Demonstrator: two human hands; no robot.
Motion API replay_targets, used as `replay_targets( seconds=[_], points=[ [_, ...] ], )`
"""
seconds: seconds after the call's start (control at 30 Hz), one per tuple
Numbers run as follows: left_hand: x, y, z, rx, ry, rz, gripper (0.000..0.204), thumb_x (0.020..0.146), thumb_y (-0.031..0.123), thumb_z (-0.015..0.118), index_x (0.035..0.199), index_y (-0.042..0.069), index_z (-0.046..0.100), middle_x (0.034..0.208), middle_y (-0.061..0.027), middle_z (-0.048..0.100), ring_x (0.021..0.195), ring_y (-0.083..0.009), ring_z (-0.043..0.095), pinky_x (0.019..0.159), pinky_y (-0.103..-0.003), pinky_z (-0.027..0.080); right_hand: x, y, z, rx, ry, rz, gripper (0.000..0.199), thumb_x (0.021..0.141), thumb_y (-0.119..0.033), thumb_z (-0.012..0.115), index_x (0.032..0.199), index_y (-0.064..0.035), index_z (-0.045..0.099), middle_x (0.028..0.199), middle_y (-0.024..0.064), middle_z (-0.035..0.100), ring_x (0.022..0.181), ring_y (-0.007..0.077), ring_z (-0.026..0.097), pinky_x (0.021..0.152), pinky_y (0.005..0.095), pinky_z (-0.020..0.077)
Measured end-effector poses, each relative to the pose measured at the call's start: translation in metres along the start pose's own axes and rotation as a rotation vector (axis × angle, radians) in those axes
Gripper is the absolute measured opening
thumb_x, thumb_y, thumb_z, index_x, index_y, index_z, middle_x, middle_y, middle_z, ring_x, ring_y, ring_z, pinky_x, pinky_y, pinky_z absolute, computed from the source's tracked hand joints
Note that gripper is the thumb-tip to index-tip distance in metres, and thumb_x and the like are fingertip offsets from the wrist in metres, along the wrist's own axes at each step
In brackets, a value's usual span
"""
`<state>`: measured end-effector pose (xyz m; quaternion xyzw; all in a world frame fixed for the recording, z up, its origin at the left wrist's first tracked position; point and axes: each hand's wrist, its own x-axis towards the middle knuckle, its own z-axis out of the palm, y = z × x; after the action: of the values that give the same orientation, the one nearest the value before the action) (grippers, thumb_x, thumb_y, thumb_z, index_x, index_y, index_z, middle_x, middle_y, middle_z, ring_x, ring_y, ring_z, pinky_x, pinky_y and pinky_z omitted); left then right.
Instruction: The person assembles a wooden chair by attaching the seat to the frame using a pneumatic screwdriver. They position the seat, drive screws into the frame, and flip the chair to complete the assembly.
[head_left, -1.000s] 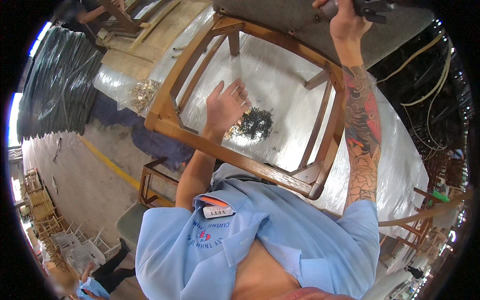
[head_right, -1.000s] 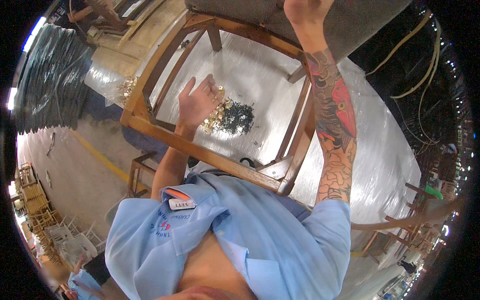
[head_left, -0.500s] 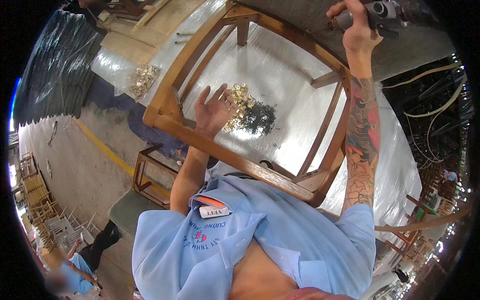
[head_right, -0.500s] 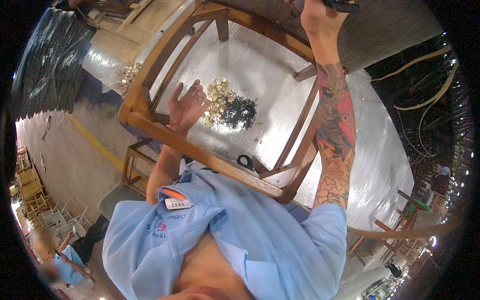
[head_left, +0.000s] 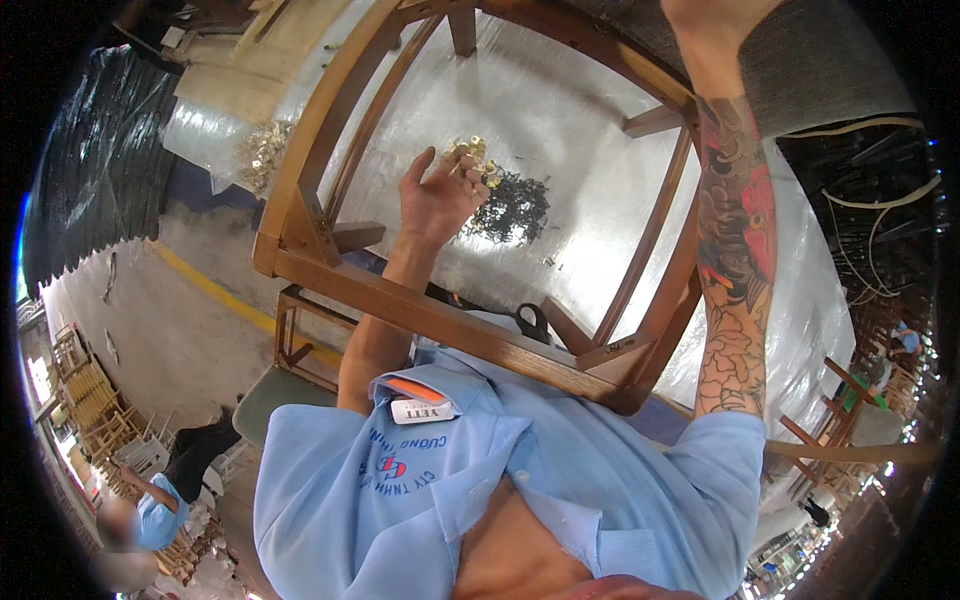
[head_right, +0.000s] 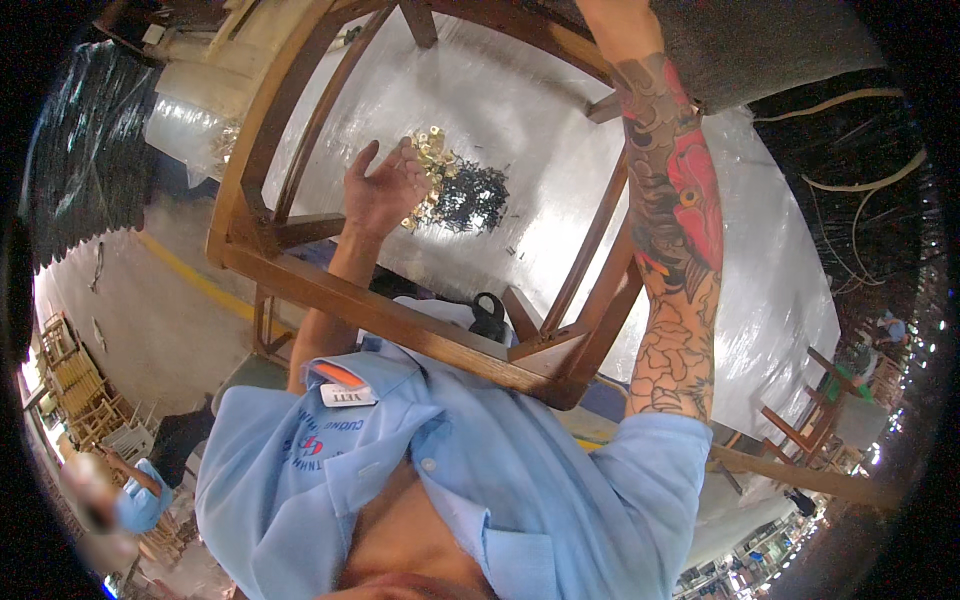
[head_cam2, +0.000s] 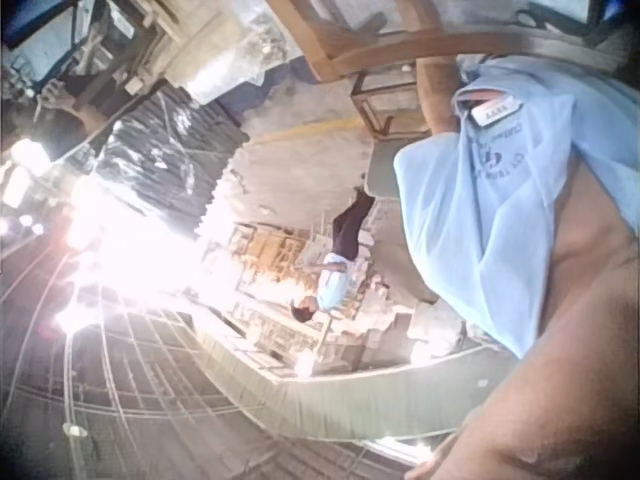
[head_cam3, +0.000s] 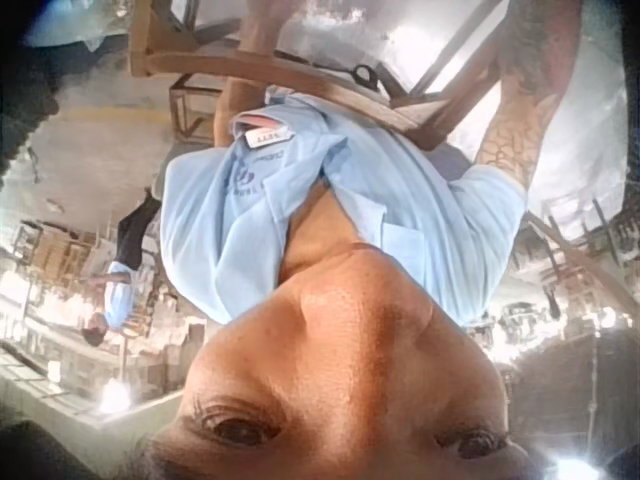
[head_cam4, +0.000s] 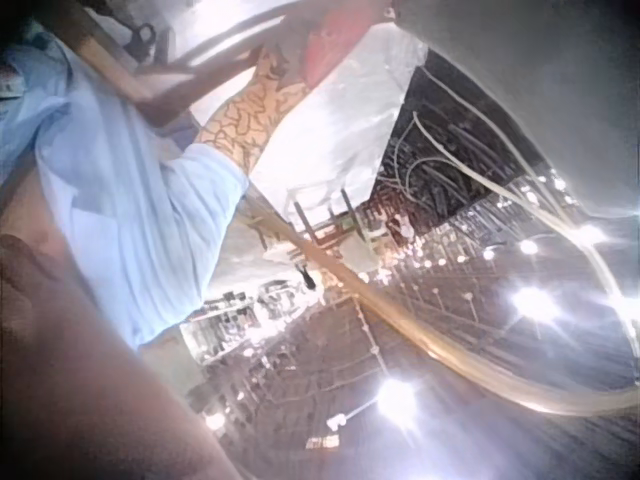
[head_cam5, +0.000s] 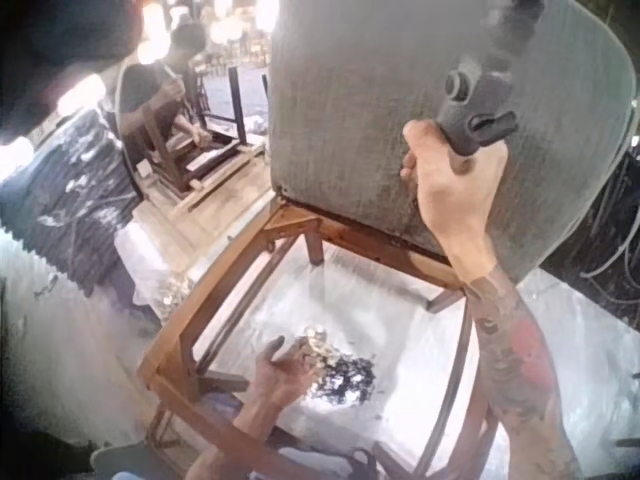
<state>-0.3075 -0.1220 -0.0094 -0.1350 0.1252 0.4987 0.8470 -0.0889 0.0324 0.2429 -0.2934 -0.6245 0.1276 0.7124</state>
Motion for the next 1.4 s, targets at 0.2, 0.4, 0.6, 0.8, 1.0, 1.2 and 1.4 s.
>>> replay_targets(
  seconds=[0.2, 0.4, 0.6, 0.8, 1.0, 1.2, 1.4],
  points=[
    [0.008, 0.011, 0.001, -0.001, 0.169, 0.059, 0.03, 0.095, 0.028, 0.055, 0.1, -0.001, 0.06, 0.088, -0.0104, 0.064, 0.08, -0.0233, 0.06, 0.08, -0.042, 0.047, 0.002, 0.002, 0.003, -0.16, 0.02, -0.09, 0.017, 0.082, -0.006, 0.07, 0.07, -0.003, 0.058, 0.058, -0.0041, 0.053, 0.051, 0.0068, 0.048, 0.047, 0.0263, 0.0372],
    [0.003, 0.005, -0.001, 0.028, 0.281, 0.056, 0.028, 0.092, 0.027, 0.057, 0.102, 0.001, 0.059, 0.087, -0.0096, 0.063, 0.079, -0.0226, 0.057, 0.08, -0.041, 0.046, 0.003, -0.003, -0.009, -0.331, 0.059, -0.197, 0.02, 0.078, -0.008, 0.072, 0.068, -0.002, 0.056, 0.055, -0.0018, 0.049, 0.05, 0.0083, 0.046, 0.047, 0.0291, 0.038],
    [-0.028, 0.027, -0.039, 0.044, 0.263, 0.047, 0.025, 0.092, 0.027, 0.058, 0.094, 0.003, 0.065, 0.085, -0.0087, 0.068, 0.08, -0.023, 0.063, 0.082, -0.043, 0.048, -0.007, 0.007, 0.008, -0.299, 0.003, -0.112, 0.018, 0.079, -0.008, 0.072, 0.069, -0.0015, 0.058, 0.056, -0.0014, 0.05, 0.05, 0.0094, 0.046, 0.048, 0.0297, 0.0388],
    [-0.059, 0.04, -0.063, 0.175, 0.313, 0.065, 0.024, 0.09, 0.028, 0.06, 0.091, 0.006, 0.069, 0.084, -0.006, 0.069, 0.078, -0.0233, 0.065, 0.085, -0.043, 0.049, -0.005, 0.007, -0.014, -0.301, 0.04, 0.152, 0.019, 0.083, -0.014, 0.07, 0.084, 0.0031, 0.062, 0.069, 0.0096, 0.062, 0.058, 0.0174, 0.06, 0.053, 0.0345, 0.053],
    [-0.095, 0.031, -0.072, 0.263, 0.209, 0.241, 0.031, 0.095, 0.036, 0.052, 0.082, 0.012, 0.065, 0.082, -0.0073, 0.065, 0.079, -0.0264, 0.062, 0.077, -0.046, 0.05, -0.008, 0.017, -0.013, -0.126, 0.07, 0.252, 0.023, 0.083, -0.016, 0.077, 0.091, 0.0053, 0.07, 0.08, 0.0089, 0.069, 0.07, 0.0132, 0.065, 0.062, 0.0299, 0.0563],
    [-0.139, 0.047, -0.072, 0.144, 0.277, 0.321, 0.02, 0.094, 0.03, 0.051, 0.089, 0.011, 0.056, 0.079, -0.002, 0.058, 0.075, -0.0194, 0.056, 0.074, -0.037, 0.045, -0.003, 0.02, -0.007, -0.139, 0.052, 0.343, 0.022, 0.085, -0.014, 0.076, 0.086, 0.0057, 0.067, 0.077, 0.0099, 0.067, 0.066, 0.0149, 0.064, 0.061, 0.03, 0.0574],
    [-0.168, 0.061, -0.063, 0.102, 0.28, 0.395, 0.021, 0.093, 0.03, 0.054, 0.09, 0.009, 0.057, 0.081, -0.0021, 0.059, 0.077, -0.0195, 0.057, 0.075, -0.038, 0.046, 0.002, 0.013, -0.011, -0.029, -0.081, 0.232, 0.016, 0.09, -0.015, 0.072, 0.085, -0.0025, 0.063, 0.072, 0.0067, 0.064, 0.061, 0.0149, 0.06, 0.059, 0.0316, 0.0507]
  ],
)
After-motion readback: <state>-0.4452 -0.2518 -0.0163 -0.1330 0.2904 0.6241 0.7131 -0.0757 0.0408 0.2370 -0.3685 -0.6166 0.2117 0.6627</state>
